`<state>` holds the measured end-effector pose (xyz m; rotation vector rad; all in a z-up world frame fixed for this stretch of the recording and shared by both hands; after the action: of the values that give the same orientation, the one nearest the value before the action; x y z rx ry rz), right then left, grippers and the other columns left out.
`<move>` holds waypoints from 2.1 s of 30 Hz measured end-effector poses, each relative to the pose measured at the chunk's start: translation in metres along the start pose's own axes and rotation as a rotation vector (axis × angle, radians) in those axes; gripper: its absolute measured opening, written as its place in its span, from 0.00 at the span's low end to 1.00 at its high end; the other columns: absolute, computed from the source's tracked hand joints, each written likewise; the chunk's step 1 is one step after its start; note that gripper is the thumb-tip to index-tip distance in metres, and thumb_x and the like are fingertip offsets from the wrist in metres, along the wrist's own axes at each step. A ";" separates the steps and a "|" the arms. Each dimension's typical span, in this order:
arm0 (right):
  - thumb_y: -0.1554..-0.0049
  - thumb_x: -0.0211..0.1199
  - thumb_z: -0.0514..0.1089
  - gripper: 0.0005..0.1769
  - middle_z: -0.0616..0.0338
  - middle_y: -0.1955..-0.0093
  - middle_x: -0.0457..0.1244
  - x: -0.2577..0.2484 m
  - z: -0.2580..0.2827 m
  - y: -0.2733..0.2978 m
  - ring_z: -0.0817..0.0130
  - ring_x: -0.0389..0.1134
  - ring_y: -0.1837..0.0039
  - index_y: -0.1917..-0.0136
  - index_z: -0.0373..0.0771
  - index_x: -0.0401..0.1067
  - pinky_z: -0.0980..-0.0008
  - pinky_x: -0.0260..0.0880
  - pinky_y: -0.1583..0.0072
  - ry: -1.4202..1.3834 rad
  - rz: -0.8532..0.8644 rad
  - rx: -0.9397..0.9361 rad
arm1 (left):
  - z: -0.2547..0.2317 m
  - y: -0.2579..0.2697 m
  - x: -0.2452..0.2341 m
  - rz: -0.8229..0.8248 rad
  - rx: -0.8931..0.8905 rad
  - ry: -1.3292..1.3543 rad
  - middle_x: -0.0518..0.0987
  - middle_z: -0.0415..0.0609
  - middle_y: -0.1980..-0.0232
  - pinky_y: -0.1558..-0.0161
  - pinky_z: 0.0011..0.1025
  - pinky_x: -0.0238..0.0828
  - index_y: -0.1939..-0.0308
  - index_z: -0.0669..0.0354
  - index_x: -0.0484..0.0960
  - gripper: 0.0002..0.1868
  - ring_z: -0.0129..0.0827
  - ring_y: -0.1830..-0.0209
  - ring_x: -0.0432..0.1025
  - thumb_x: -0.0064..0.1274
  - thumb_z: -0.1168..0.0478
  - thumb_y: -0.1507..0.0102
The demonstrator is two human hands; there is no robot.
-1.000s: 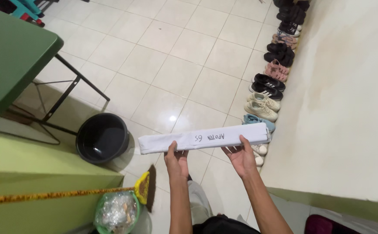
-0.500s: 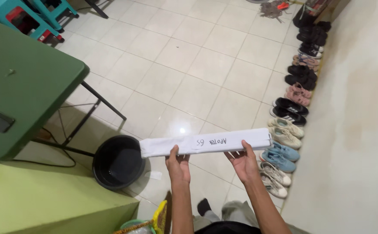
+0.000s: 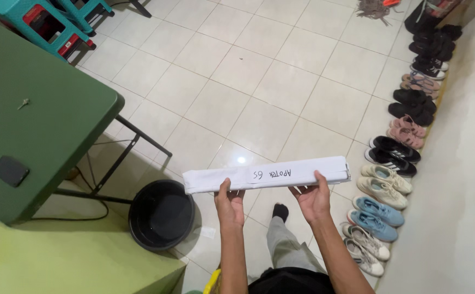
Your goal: The person picks up a stack of clothes hangers from the floor, moves them to a table, and then picks up a wrapped package and a small container, placing them on a shelf.
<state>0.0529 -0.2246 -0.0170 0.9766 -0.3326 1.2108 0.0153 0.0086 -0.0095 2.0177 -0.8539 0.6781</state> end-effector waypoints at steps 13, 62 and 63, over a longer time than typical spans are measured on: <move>0.39 0.56 0.59 0.31 0.48 0.35 0.61 0.080 0.073 -0.181 0.56 0.64 0.36 0.34 0.34 0.61 0.52 0.68 0.36 0.043 -0.002 0.013 | 0.023 -0.149 0.131 -0.055 -0.003 -0.025 0.75 0.54 0.40 0.39 0.47 0.70 0.37 0.60 0.69 0.27 0.43 0.41 0.72 0.54 0.62 0.40; 0.39 0.58 0.60 0.29 0.57 0.39 0.60 0.364 0.100 -0.734 0.58 0.61 0.42 0.33 0.40 0.61 0.59 0.66 0.41 -0.141 -0.163 0.042 | -0.008 -0.693 0.464 0.108 -0.097 -0.200 0.72 0.56 0.37 0.37 0.51 0.71 0.31 0.61 0.62 0.31 0.46 0.37 0.70 0.51 0.57 0.36; 0.39 0.58 0.60 0.29 0.57 0.39 0.60 0.373 0.105 -0.750 0.58 0.61 0.42 0.33 0.40 0.61 0.59 0.66 0.41 -0.141 -0.159 0.044 | -0.009 -0.709 0.477 0.129 -0.088 -0.216 0.72 0.58 0.37 0.36 0.51 0.71 0.31 0.63 0.62 0.31 0.48 0.36 0.70 0.51 0.56 0.35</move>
<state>0.8860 -0.0895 -0.0405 1.1084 -0.3345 1.0110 0.8551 0.1678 -0.0036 1.9929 -1.1288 0.4889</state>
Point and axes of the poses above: each hand's wrist, its own y-axis away from the middle knuckle, its own x-axis out of the palm, z = x × y, the point moved 2 cm from there along -y, towards the middle knuckle
